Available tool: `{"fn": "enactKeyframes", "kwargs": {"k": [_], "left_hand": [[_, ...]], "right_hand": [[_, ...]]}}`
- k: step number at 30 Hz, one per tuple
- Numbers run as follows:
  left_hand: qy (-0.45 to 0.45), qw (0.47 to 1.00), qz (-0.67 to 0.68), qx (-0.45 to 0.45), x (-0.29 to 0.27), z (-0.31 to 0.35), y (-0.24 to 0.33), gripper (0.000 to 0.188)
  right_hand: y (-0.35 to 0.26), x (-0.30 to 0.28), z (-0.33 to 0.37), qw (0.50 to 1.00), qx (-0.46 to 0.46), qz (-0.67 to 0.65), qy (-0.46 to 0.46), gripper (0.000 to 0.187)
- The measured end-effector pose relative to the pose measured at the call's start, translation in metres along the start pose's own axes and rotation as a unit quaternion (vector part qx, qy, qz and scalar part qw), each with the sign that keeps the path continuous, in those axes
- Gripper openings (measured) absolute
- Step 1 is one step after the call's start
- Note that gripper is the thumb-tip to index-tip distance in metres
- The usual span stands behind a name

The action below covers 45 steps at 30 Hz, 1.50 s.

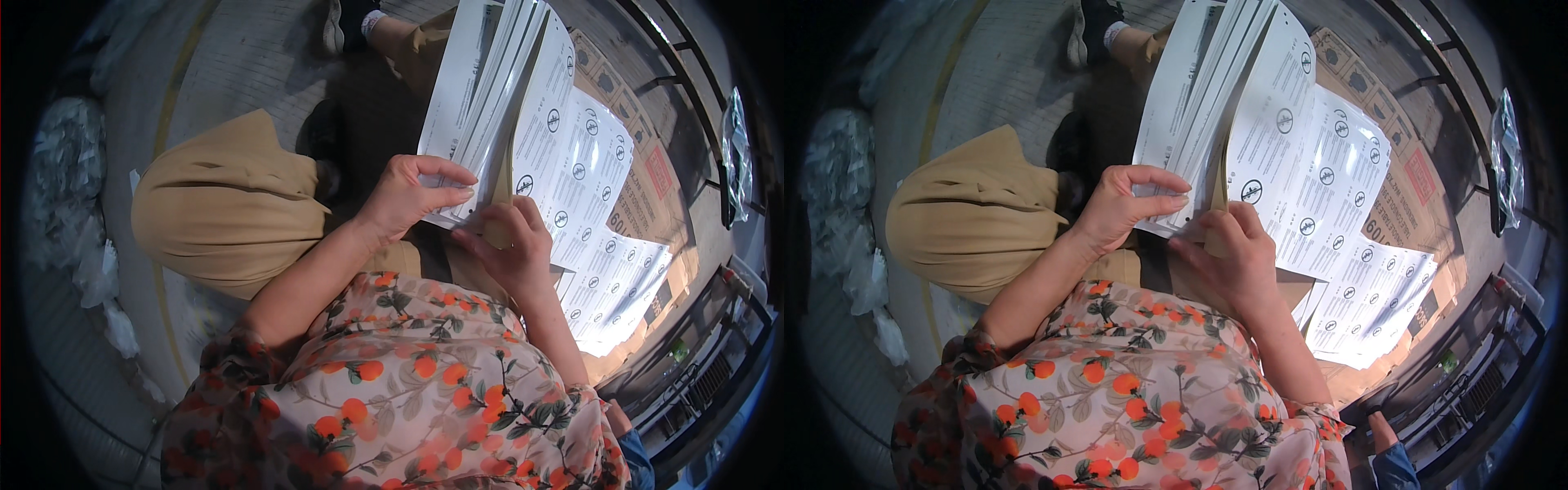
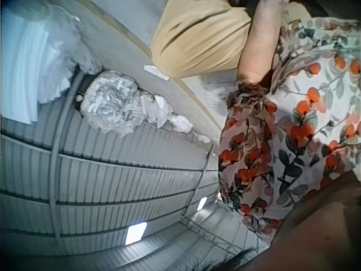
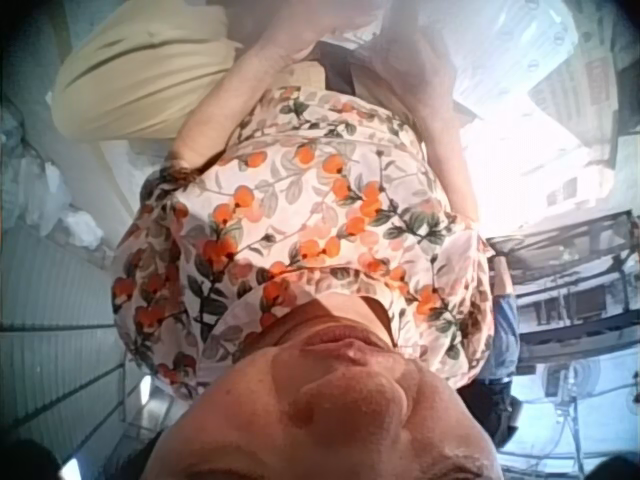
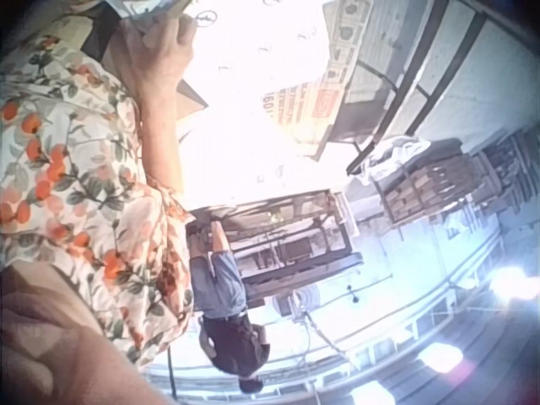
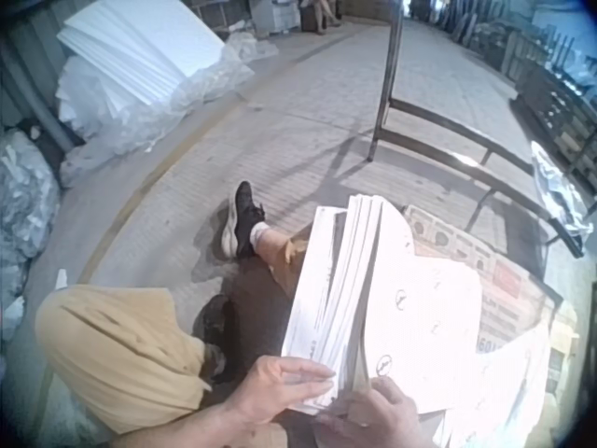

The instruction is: Sorting, inspecting, and counting a large stack of adhesive safety warning labels while sitting in a warehouse.

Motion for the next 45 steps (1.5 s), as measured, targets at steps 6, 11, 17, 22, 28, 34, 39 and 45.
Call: {"fn": "enactKeyframes", "kwargs": {"k": [6,11,17,22,28,34,39,45], "left_hand": [[-0.014,0.998,0.054,-0.024,0.000,0.001,-0.003,0.018],[-0.022,0.997,0.065,-0.032,0.002,0.000,-0.005,0.019],[-0.027,0.996,0.078,-0.045,0.004,0.000,-0.007,0.020],[-0.027,0.995,0.083,-0.043,0.003,0.001,-0.006,0.020],[-0.024,0.997,0.064,-0.031,0.002,-0.001,-0.006,0.018],[-0.009,1.000,0.004,-0.013,0.002,0.000,-0.002,0.018],[-0.011,1.000,-0.013,-0.001,0.003,0.000,0.000,0.018],[-0.004,0.999,-0.032,0.011,0.003,-0.001,0.001,0.016]], "right_hand": [[0.003,-0.003,-0.001,1.000,0.009,0.002,0.002,0.032],[0.005,-0.005,0.000,1.000,0.004,0.007,-0.001,0.033],[-0.005,-0.006,-0.003,0.999,0.040,0.030,0.000,0.037],[0.000,-0.006,-0.006,0.997,0.066,0.028,-0.039,0.024],[0.010,-0.008,0.003,0.996,0.075,-0.034,-0.035,0.016],[0.019,-0.009,0.001,0.989,0.103,-0.091,-0.046,0.011],[0.031,-0.003,0.001,0.977,0.144,-0.146,-0.063,0.010],[0.037,0.001,0.000,0.958,0.197,-0.182,-0.099,0.009]]}}
Point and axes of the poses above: each hand's wrist, its own z-axis away from the middle knuckle, its own x-axis out of the palm, y = z × x, the point moved 8 cm from there along -z, towards the middle knuckle, and after that the axes turned 5 degrees about z, right-handed, at the moved point
